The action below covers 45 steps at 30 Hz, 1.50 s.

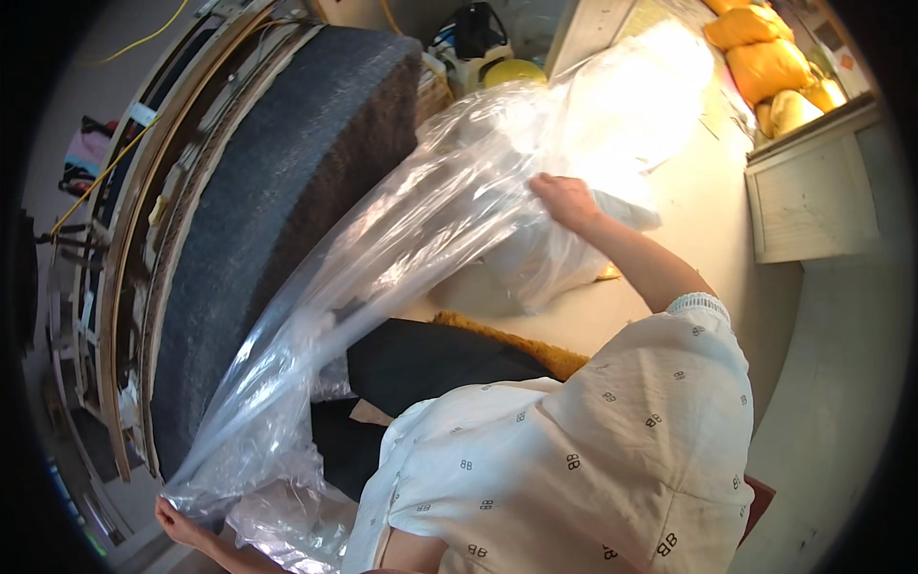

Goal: Wrapping a large piece of upholstered foam or furniture in plastic film.

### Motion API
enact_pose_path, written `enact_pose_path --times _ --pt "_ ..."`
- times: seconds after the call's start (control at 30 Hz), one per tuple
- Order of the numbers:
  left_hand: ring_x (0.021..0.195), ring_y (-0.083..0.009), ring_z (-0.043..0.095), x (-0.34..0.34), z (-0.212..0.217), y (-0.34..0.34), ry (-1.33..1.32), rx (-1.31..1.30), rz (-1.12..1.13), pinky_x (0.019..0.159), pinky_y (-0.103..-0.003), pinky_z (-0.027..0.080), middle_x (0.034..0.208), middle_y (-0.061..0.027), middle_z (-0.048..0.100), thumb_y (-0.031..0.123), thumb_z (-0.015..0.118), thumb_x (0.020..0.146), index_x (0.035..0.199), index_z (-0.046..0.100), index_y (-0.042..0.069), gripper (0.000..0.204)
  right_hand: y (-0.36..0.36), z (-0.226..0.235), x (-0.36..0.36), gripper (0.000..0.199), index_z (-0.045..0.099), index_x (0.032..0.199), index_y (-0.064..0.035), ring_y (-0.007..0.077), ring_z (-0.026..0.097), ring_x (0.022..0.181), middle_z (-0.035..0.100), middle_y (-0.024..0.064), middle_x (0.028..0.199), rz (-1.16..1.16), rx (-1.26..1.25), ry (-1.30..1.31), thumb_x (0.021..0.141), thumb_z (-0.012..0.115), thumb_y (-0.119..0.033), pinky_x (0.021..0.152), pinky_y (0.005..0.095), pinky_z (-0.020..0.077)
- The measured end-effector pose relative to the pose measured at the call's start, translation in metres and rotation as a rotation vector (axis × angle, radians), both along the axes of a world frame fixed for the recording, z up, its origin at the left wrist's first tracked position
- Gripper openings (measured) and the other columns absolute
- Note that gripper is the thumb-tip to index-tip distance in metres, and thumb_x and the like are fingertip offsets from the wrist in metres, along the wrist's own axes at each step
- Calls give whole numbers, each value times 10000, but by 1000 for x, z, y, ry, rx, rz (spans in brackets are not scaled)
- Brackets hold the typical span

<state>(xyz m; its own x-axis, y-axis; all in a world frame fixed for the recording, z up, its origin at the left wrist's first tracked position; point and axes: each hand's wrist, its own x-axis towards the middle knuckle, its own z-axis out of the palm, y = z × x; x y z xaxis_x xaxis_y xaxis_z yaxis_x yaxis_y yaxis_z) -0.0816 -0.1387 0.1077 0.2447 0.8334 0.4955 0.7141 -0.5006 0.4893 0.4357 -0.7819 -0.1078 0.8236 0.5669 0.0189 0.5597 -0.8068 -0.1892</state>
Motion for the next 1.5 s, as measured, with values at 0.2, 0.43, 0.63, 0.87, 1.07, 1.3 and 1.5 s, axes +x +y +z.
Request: enact_pose_path --times 0.2,0.43,0.63,0.87,1.07,1.3,1.5 --pt "754 -194 530 -25 -46 58 174 90 -34 717 -305 424 826 -100 601 308 548 886 924 619 0 318 -240 -32 30 189 665 937 -73 222 631 881 648 103 970 -311 -1038 213 818 525 -116 734 356 504" --pt "756 -217 548 -70 -80 146 248 -115 64 728 -326 434 863 -128 628 322 557 859 936 626 -21 358 0 199 250 423 506 1043 5 281 525 910 539 171 969 -559 834 -205 760 662 -269 824 328 418" --pt "789 -211 562 -159 -119 148 37 -301 180 755 -322 437 879 -128 639 272 566 831 962 628 -27 332 188 276 150 348 496 1077 8 304 529 940 539 176 1007 257 859 -288 846 533 -248 834 347 423" --pt "679 -119 518 -180 -112 138 -4 -424 248 651 -278 439 745 -52 618 256 595 831 834 634 1 258 245 121 194 611 332 1363 -120 279 269 1309 297 129 1416 292 197 -292 890 373 -505 1044 462 234" --pt "707 -189 579 -143 -124 162 209 -90 290 671 -325 444 791 -81 652 357 584 842 892 656 22 346 303 140 227 376 455 1120 -40 330 441 1065 459 167 1111 313 569 -808 856 492 -305 892 409 364" --pt "835 -249 614 -140 -125 175 173 -23 418 756 -345 444 916 -106 666 417 561 840 974 668 74 383 311 164 225 337 517 1080 -50 315 490 1019 506 169 1068 4 836 -372 845 527 -291 881 379 399" --pt "887 -247 608 -161 -127 186 325 -65 360 799 -334 438 987 -108 652 432 538 849 998 658 69 411 230 135 158 391 553 1090 -72 317 539 1005 559 143 1100 122 370 -370 821 556 -356 834 369 438"
